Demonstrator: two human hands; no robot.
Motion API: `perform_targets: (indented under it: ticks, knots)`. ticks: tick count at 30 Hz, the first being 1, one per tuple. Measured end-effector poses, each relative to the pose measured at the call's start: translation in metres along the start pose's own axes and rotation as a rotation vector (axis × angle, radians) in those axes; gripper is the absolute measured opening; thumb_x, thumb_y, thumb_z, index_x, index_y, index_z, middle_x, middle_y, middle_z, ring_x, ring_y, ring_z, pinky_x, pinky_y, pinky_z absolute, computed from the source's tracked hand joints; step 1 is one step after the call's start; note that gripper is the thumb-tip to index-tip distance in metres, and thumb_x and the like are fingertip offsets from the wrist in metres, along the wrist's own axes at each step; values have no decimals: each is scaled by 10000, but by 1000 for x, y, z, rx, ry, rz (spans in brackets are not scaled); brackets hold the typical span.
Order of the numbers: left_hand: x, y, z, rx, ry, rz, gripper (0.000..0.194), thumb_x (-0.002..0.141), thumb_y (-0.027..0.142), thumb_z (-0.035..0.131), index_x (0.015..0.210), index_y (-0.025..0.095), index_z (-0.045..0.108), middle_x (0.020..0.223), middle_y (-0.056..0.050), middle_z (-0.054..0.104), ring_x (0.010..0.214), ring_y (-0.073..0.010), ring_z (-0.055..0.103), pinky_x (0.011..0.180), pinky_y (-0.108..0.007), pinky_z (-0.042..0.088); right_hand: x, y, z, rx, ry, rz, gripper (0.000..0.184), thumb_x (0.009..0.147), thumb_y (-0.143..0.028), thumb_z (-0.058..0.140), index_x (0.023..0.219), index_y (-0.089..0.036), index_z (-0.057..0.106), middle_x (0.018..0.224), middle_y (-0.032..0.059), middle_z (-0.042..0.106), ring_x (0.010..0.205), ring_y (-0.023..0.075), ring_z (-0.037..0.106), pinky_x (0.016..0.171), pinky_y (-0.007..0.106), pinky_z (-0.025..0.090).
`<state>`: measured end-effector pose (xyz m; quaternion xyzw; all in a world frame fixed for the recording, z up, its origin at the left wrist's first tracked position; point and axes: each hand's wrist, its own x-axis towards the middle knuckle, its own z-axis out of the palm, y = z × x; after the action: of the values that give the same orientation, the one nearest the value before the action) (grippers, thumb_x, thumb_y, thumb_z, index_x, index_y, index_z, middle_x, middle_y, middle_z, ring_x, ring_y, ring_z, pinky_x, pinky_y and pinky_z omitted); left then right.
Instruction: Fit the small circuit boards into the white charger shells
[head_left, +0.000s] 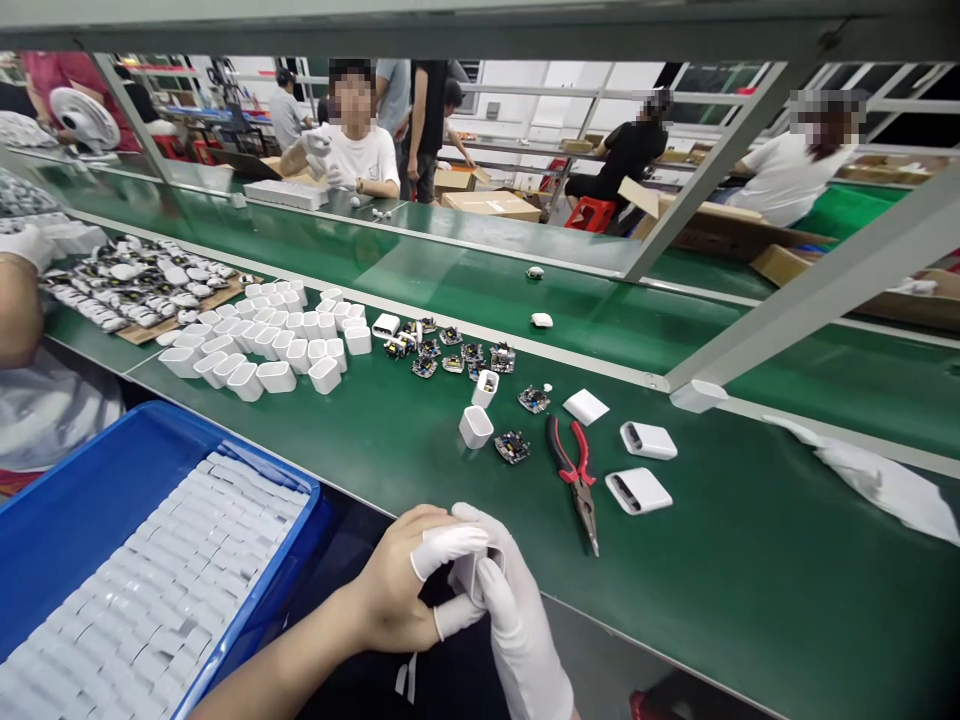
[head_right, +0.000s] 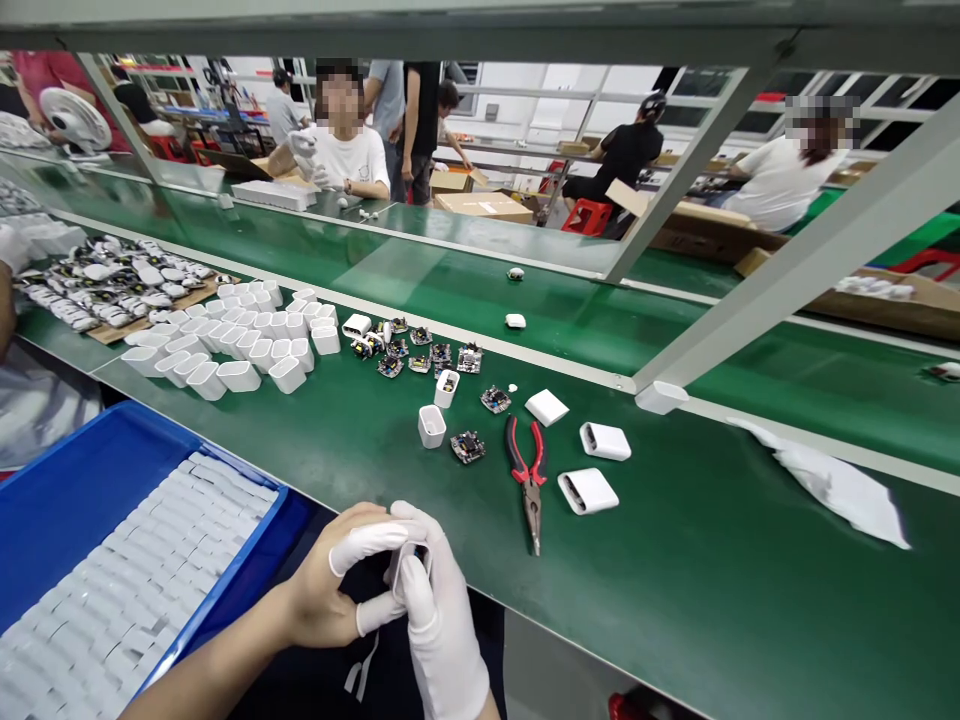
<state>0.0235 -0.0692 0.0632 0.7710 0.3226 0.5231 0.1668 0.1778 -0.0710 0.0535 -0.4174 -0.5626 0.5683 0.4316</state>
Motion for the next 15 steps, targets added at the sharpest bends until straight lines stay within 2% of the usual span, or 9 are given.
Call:
perform_targets:
  ticks: [3,9,12,15]
  knots:
    - [0,-2,-2,-32,-1,-16,574,770,185,710,1293,221,477,1079,-116,716,967,-218,691,901,-356,507,-2,6,-2,-67,-15,18,431,952,-469,506,1335,-272,497,1384,81,550,1292,237,512,1021,347,488]
    - [-4,-2,1,-52,2,-26,569,758,137,695,1283,213,489,1079,-116,701,950,-219,672,883,-357,510,-2,8,2,-104,45,42,412,935,-484,532,1274,-250,544,1328,96,586,1251,243,541,1042,366,466]
    - [-7,-2,4,-131,57,-106,583,770,136,709,1294,233,473,1101,-100,680,959,-209,659,855,-332,531,-2,7,5,41,77,57,517,894,-532,577,1328,-257,517,1378,107,555,1241,272,549,985,385,506]
    - [-11,-4,6,-193,140,-195,587,774,119,714,1291,251,468,1180,-96,641,1062,-218,634,918,-335,525,-2,9,10,246,103,48,638,823,-569,656,1353,-252,494,1369,131,568,1154,289,613,903,392,550]
